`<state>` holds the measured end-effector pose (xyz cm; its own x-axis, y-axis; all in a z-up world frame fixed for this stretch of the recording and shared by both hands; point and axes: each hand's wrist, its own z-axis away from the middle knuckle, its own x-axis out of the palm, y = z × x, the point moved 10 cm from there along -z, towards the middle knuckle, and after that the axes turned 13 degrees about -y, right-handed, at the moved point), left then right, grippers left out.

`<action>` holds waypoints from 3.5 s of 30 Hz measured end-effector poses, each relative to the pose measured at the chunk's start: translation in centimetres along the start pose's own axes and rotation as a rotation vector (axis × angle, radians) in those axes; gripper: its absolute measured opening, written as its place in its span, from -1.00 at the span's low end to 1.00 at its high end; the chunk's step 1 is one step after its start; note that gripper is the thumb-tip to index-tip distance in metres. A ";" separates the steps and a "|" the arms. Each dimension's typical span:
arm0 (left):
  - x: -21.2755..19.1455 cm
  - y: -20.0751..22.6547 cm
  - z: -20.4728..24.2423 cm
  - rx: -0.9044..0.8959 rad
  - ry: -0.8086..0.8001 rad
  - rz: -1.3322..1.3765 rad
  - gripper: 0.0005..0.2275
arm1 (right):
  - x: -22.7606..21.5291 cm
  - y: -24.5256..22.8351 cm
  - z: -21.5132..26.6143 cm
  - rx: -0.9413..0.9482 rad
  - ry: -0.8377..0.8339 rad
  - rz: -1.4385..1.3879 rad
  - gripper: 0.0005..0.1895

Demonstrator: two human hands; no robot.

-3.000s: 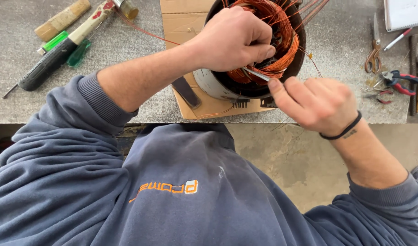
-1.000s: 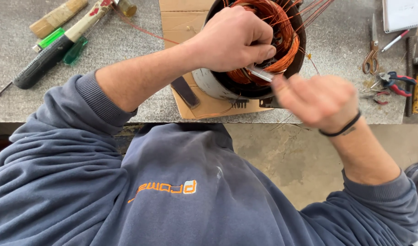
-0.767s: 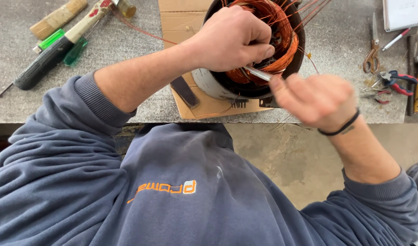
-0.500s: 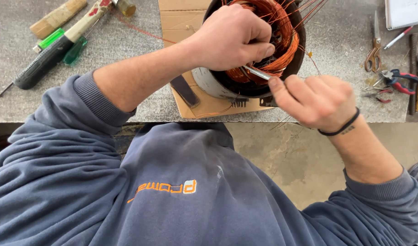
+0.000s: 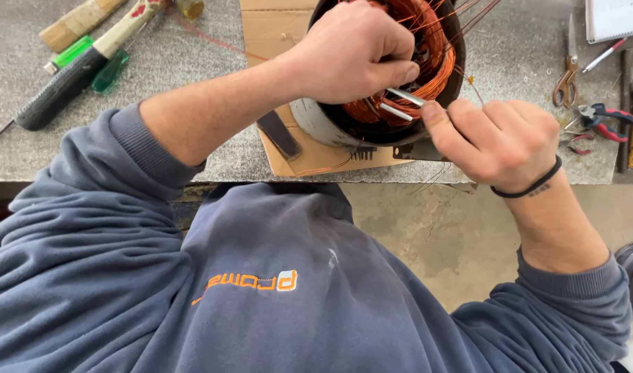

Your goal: The person retrieves a utility knife and uses it to strip the insulation from the ends of several copper wires. They then use pliers to twist the exposed wire strands together. The person repeats this process for multiple wires, occasionally adjusting the coil of wire on the workbench.

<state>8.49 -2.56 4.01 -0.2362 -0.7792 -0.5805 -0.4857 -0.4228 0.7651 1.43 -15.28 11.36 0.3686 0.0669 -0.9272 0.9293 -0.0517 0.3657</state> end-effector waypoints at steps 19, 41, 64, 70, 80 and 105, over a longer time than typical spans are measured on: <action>-0.1 0.2 0.0 0.007 -0.004 -0.004 -0.71 | -0.9 -0.1 -0.7 -0.008 -0.012 0.080 -0.85; -2.6 4.3 3.5 0.150 -0.030 -0.021 -0.86 | 5.7 -2.8 15.8 0.799 0.578 -0.353 -0.59; 1.3 -20.4 7.2 -0.272 0.097 0.853 -0.38 | 22.4 -11.5 14.9 1.318 0.992 -0.945 -0.80; 6.4 -21.4 3.0 -0.079 0.026 1.084 -0.30 | 26.3 -10.3 13.3 1.271 1.065 -1.067 -0.66; 6.5 -17.7 3.6 -0.046 0.021 1.238 -0.24 | 30.0 -9.6 14.2 1.318 0.894 -0.897 -0.45; -1.5 1.8 7.6 0.245 0.229 -0.012 -0.57 | 19.3 3.3 20.2 1.046 0.252 -1.163 -0.63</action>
<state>1.54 1.37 4.14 -0.0472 -0.8706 -0.4897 -0.6816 -0.3303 0.6530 11.13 -34.29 -6.97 -0.4101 0.7090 -0.5737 0.3082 -0.4843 -0.8188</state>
